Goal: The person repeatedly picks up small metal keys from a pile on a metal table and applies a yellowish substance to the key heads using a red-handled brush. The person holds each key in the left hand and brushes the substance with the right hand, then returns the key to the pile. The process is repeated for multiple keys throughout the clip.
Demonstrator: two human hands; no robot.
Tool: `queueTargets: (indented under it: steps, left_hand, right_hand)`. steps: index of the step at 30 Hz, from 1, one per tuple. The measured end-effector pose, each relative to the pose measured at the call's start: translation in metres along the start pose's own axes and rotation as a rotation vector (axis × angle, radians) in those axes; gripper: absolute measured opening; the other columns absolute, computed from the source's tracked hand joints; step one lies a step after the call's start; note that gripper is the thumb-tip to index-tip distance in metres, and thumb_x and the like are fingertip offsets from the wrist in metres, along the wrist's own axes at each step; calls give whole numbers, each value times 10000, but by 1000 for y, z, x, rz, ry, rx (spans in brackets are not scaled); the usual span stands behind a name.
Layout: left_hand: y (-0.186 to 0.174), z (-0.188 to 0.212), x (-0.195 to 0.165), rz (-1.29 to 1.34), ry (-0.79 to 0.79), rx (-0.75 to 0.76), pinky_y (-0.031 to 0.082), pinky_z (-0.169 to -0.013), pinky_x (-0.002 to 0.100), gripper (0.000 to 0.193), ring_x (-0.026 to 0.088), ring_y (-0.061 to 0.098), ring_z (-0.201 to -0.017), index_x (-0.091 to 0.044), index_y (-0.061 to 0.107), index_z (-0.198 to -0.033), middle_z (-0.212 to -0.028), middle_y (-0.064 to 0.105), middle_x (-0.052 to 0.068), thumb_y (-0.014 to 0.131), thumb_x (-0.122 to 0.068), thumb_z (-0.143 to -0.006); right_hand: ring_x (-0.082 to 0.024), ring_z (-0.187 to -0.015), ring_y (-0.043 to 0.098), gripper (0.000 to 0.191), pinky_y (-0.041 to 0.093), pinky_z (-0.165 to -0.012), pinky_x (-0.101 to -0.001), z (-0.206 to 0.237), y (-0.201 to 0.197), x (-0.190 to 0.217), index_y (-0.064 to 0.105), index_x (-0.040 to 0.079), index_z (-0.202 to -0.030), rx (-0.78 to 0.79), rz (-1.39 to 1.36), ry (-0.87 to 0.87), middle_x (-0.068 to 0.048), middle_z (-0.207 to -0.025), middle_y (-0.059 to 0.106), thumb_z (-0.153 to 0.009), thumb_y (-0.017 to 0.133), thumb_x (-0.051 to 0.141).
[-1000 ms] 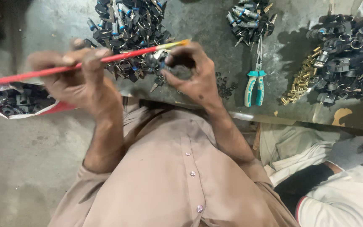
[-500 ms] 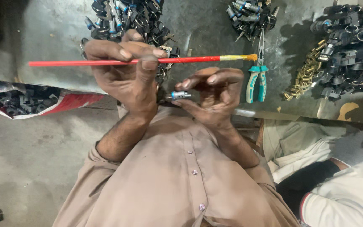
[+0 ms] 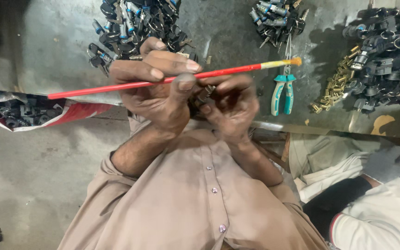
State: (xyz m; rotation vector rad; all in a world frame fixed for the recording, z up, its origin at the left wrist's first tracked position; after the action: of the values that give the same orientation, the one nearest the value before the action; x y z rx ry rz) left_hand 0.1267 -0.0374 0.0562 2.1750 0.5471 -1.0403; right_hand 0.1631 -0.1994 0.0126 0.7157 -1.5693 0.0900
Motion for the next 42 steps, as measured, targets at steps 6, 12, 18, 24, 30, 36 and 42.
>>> queueTargets:
  steps: [6, 12, 18, 24, 30, 36, 42]
  left_hand:
    - [-2, 3, 18, -4, 57, -66, 402, -1032, 339, 394, 171, 724, -783, -155, 415, -1134, -897, 764, 74, 780, -180, -990]
    - [-25, 14, 35, 62, -148, -104, 424, -1017, 340, 407, 181, 734, -850, -148, 434, -1156, -835, 746, 67, 818, -182, -1026]
    - [-64, 24, 47, 141, -452, -131, 548, -869, 329, 406, 180, 716, -895, -96, 438, -1101, -921, 694, 67, 830, -105, -994]
    - [-93, 35, 56, 192, -506, -186, 590, -883, 308, 380, 185, 695, -933, -59, 473, -1133, -974, 613, 53, 835, -32, -1021]
    - [-96, 37, 46, 44, -524, -53, 568, -880, 276, 381, 218, 736, -1012, -79, 450, -1166, -1036, 699, 118, 808, -44, -1041]
    - [-91, 29, 27, -78, -447, 62, 581, -984, 315, 348, 236, 736, -1123, -78, 411, -1187, -1134, 728, 183, 747, -16, -1122]
    - [-71, 26, -5, -213, -161, 316, 524, -938, 410, 293, 231, 740, -1008, -114, 446, -1175, -1063, 746, 200, 676, 30, -1063]
  right_hand:
    - [-180, -1304, 571, 428, 485, -1152, -302, 17, 15, -13, 532, 6, -1307, 110, 131, 62, -150, -1421, 556, -976, 775, 124]
    - [-188, -1204, 631, 301, 528, -1098, -303, 19, -8, -35, 509, -9, -1300, -40, 80, 202, -133, -1271, 623, -1074, 705, 29]
    - [-182, -934, 691, 295, 596, -799, -280, 9, -53, -36, 398, 76, -1321, -181, -23, 207, -162, -1132, 723, -1108, 593, 21]
    - [-134, -913, 663, 385, 609, -774, -268, 13, -73, -32, 460, 42, -1236, -239, 145, 211, -79, -1100, 624, -989, 729, -77]
    - [-135, -1023, 663, 244, 603, -866, -252, 9, -78, -25, 642, -32, -1137, -219, 237, 217, -94, -1161, 679, -932, 764, -87]
    - [-178, -1092, 650, 272, 567, -958, -265, 5, -82, 4, 694, -57, -1199, -118, 579, 145, -119, -1221, 615, -947, 730, -153]
    - [-224, -1049, 722, 286, 650, -920, -293, 15, -86, 16, 674, -53, -1081, -254, 458, 71, -162, -1100, 682, -872, 763, -228]
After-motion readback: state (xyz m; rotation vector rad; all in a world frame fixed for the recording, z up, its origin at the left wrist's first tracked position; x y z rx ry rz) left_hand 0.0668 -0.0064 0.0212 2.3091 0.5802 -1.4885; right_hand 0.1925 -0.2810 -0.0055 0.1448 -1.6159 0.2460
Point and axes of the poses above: each hand's wrist, its own z-axis away from the middle knuckle, its own y-axis out of the palm, x = y × z, the point moved 6 cm from there along -z, towards the middle knuckle
